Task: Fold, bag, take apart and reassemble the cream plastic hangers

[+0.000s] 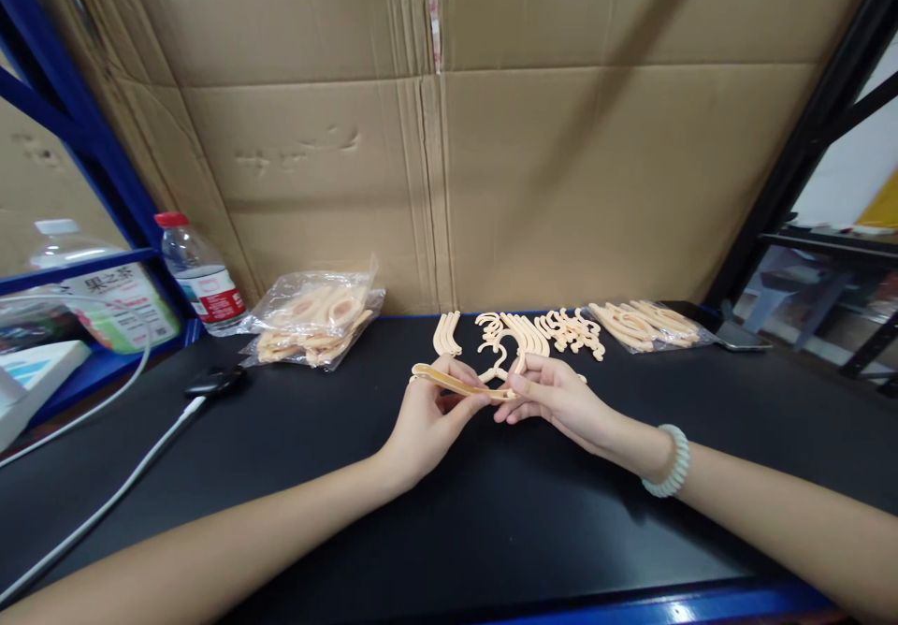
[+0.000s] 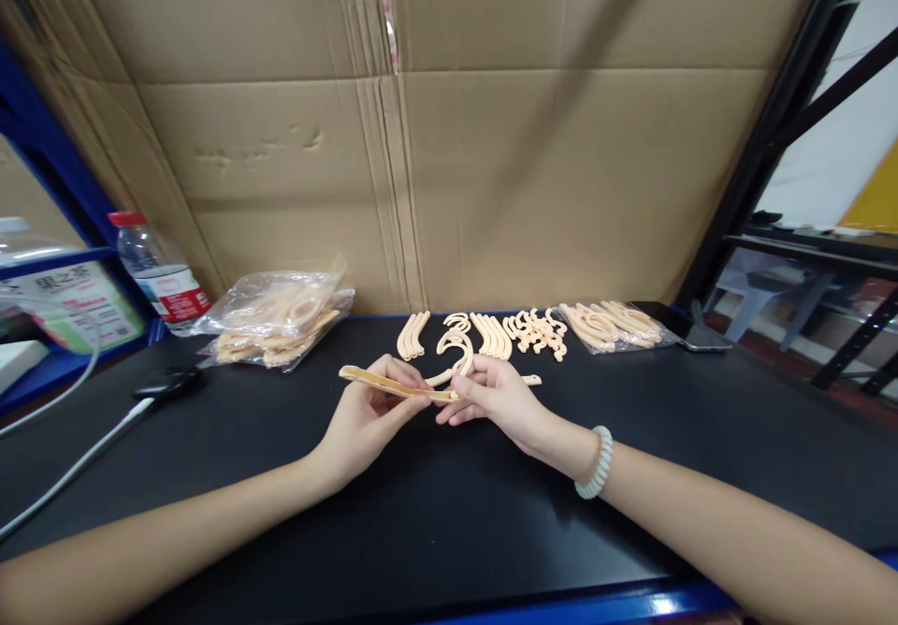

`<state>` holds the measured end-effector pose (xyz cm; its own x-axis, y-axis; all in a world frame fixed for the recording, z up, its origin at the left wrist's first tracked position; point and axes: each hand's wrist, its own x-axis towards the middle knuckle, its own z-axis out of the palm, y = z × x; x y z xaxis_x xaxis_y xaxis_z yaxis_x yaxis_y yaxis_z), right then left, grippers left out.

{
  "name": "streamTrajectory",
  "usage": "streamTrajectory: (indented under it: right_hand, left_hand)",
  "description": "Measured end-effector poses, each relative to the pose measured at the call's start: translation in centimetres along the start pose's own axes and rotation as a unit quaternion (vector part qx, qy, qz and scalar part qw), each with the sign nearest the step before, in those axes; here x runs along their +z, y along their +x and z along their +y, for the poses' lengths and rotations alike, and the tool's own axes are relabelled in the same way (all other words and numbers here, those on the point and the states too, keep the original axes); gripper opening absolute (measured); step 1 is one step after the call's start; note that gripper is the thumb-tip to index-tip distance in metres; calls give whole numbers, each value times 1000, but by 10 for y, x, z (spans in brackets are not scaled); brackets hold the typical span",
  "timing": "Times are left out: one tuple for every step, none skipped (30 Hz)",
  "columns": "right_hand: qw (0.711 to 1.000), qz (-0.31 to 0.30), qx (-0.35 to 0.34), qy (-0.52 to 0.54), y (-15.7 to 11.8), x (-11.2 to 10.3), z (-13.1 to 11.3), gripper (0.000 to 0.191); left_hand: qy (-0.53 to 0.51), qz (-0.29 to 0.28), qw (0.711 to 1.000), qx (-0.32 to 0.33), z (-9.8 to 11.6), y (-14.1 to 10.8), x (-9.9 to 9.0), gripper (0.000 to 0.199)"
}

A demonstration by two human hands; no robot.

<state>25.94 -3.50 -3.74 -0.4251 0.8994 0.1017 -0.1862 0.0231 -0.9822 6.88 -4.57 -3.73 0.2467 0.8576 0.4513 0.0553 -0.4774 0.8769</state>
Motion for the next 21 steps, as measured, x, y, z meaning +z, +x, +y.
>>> streamTrajectory:
  right_hand:
    - [1000, 3, -3, -4, 0, 1, 0, 35]
    - [1000, 6, -6, -8, 0, 1, 0, 35]
    - [1000, 9, -9, -12, 0, 2, 0, 35]
    - [1000, 12, -11, -17, 0, 2, -1, 36]
    - [1000, 15, -13, -21, -1, 2, -1, 36]
    - [999, 19, -15, -25, -1, 3, -1, 36]
    - [999, 24, -16, -28, -1, 3, -1, 37]
    - [999, 28, -17, -33, -1, 3, -1, 37]
    - [999, 32, -18, -37, -1, 3, -1, 37]
    - [998, 36, -19, -40, -1, 4, -1, 38]
    - [998, 38, -20, -43, -1, 4, -1, 38]
    - [998, 39, -22, -46, -1, 4, -1, 38]
    - [998, 39, -25, -48, -1, 4, -1, 38]
    - [998, 39, -29, -49, -1, 4, 0, 38]
    - [997, 38, -32, -50, -1, 4, 0, 38]
    - [997, 37, -36, -50, -1, 5, 0, 38]
    - [998, 35, -37, -48, -1, 5, 1, 38]
    - [998, 33, -37, -46, -1, 5, 1, 38]
    - [998, 31, -36, -45, -1, 5, 1, 38]
    - [998, 28, -34, -43, -1, 5, 2, 37]
    - [998, 25, -34, -44, -1, 5, 2, 37]
  left_hand:
    - [0, -1, 1000, -1, 0, 0, 0, 14]
    - [0, -1, 1000, -2, 0, 0, 0, 14]
    - [-1, -2, 1000, -2, 0, 0, 0, 14]
    - [-2, -3, 1000, -3, 0, -1, 0, 15]
    - [-4, -3, 1000, -4, 1, -1, 0, 15]
    - [-7, -3, 1000, -5, 1, -1, 0, 15]
    - [-10, -3, 1000, -6, 1, -1, 0, 15]
    - [-13, -2, 1000, -7, 1, -1, 0, 15]
    - [-15, 0, 1000, -7, 0, -1, 1, 16]
    - [-16, 1, 1000, -8, 0, -1, 1, 16]
    - [-17, 3, 1000, -8, 0, -1, 1, 16]
    - [-18, 3, 1000, -8, 0, 0, 1, 16]
    - [-18, 4, 1000, -7, 0, 0, 1, 16]
    - [-19, 4, 1000, -8, 0, 0, 1, 16]
    - [-20, 3, 1000, -9, 0, 0, 1, 17]
    - [-22, 2, 1000, -11, -1, 1, 2, 17]
    - [-25, 0, 1000, -14, -1, 1, 2, 17]
    - [-28, -1, 999, -17, -1, 1, 2, 18]
    - [-33, -1, 999, -22, -2, 1, 2, 19]
    - [-39, 0, 999, -27, -2, 1, 2, 20]
    - [-44, 4, 999, -31, -2, 1, 2, 21]
